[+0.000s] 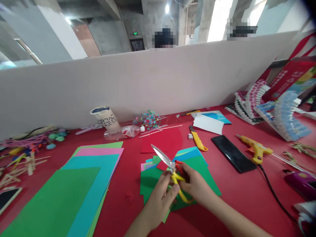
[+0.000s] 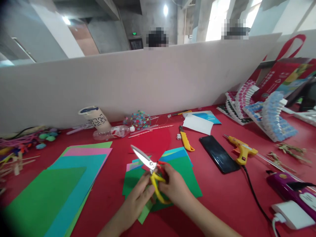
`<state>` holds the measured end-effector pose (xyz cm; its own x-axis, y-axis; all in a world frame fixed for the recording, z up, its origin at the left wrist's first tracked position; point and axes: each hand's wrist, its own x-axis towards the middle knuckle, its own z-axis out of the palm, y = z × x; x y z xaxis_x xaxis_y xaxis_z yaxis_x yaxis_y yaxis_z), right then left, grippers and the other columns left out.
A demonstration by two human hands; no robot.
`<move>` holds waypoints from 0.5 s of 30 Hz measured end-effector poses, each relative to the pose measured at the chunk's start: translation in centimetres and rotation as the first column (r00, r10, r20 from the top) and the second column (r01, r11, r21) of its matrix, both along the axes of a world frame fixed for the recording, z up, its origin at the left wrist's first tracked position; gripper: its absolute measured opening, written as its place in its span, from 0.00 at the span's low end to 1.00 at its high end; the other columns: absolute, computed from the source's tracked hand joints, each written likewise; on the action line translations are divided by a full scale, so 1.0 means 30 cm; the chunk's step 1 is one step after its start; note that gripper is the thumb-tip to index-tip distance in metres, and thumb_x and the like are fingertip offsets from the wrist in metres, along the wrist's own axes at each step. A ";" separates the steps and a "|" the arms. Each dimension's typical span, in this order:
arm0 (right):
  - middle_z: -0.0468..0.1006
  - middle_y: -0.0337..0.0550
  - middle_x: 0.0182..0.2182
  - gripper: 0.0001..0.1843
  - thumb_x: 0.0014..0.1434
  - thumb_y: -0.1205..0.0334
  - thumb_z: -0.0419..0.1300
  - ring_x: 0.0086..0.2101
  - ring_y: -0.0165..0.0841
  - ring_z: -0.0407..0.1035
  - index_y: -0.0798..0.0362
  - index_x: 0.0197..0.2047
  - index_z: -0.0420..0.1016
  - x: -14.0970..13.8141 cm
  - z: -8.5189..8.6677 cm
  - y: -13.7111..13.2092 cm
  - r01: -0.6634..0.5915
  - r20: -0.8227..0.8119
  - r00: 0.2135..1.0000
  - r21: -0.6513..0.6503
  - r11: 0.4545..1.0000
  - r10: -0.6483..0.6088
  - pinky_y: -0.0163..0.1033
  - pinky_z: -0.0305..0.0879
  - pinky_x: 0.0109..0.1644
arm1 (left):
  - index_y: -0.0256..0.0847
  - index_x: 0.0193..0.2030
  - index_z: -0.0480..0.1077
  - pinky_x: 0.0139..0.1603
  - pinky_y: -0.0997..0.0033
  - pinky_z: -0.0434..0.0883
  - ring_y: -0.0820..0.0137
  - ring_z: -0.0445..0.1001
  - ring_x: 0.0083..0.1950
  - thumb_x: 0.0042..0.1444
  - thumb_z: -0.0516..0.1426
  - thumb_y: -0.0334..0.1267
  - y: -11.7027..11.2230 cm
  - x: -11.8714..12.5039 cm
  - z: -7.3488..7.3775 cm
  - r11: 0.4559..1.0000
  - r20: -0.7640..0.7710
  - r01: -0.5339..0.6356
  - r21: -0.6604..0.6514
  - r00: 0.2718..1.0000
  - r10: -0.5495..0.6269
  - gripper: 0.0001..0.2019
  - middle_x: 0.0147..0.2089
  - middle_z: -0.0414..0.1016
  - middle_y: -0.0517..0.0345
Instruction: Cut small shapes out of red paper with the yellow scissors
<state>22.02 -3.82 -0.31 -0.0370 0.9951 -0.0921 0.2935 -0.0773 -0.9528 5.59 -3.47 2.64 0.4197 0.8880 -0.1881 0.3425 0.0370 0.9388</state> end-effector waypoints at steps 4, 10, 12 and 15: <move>0.76 0.44 0.45 0.12 0.64 0.62 0.59 0.39 0.37 0.74 0.55 0.50 0.71 0.104 -0.029 0.033 0.110 0.106 0.989 -0.019 0.994 -0.107 0.46 0.73 0.40 | 0.41 0.42 0.73 0.43 0.67 0.68 0.62 0.72 0.42 0.57 0.54 0.45 0.111 -0.017 0.001 0.929 -0.430 0.019 0.369 0.890 0.153 0.13 0.41 0.73 0.52; 0.76 0.43 0.44 0.11 0.64 0.61 0.59 0.37 0.37 0.74 0.55 0.48 0.72 0.134 -0.030 0.034 0.113 0.091 0.990 -0.013 0.994 -0.111 0.45 0.73 0.39 | 0.36 0.44 0.70 0.51 0.61 0.62 0.55 0.67 0.51 0.51 0.59 0.39 0.186 0.006 -0.092 0.874 -0.551 -0.002 0.485 0.776 0.307 0.14 0.43 0.67 0.47; 0.76 0.43 0.44 0.11 0.64 0.61 0.59 0.38 0.37 0.74 0.55 0.48 0.72 0.125 -0.026 0.032 0.094 0.038 0.995 0.003 0.996 -0.095 0.45 0.73 0.39 | 0.36 0.44 0.69 0.51 0.62 0.62 0.57 0.66 0.50 0.52 0.58 0.35 0.180 0.011 -0.108 0.864 -0.557 0.015 0.504 0.770 0.311 0.13 0.44 0.66 0.48; 0.77 0.42 0.43 0.11 0.64 0.61 0.59 0.38 0.37 0.74 0.56 0.48 0.72 0.121 -0.025 0.033 0.061 -0.055 0.997 0.014 0.998 -0.060 0.45 0.73 0.39 | 0.38 0.44 0.66 0.51 0.63 0.62 0.59 0.66 0.50 0.51 0.58 0.33 0.169 0.003 -0.109 0.850 -0.545 0.022 0.526 0.776 0.317 0.12 0.44 0.66 0.51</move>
<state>25.63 -2.82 -1.06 0.0184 0.9970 -0.0758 0.2362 -0.0780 -0.9686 5.68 1.61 -0.64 0.2267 0.9671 0.1152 0.8584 -0.2543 0.4455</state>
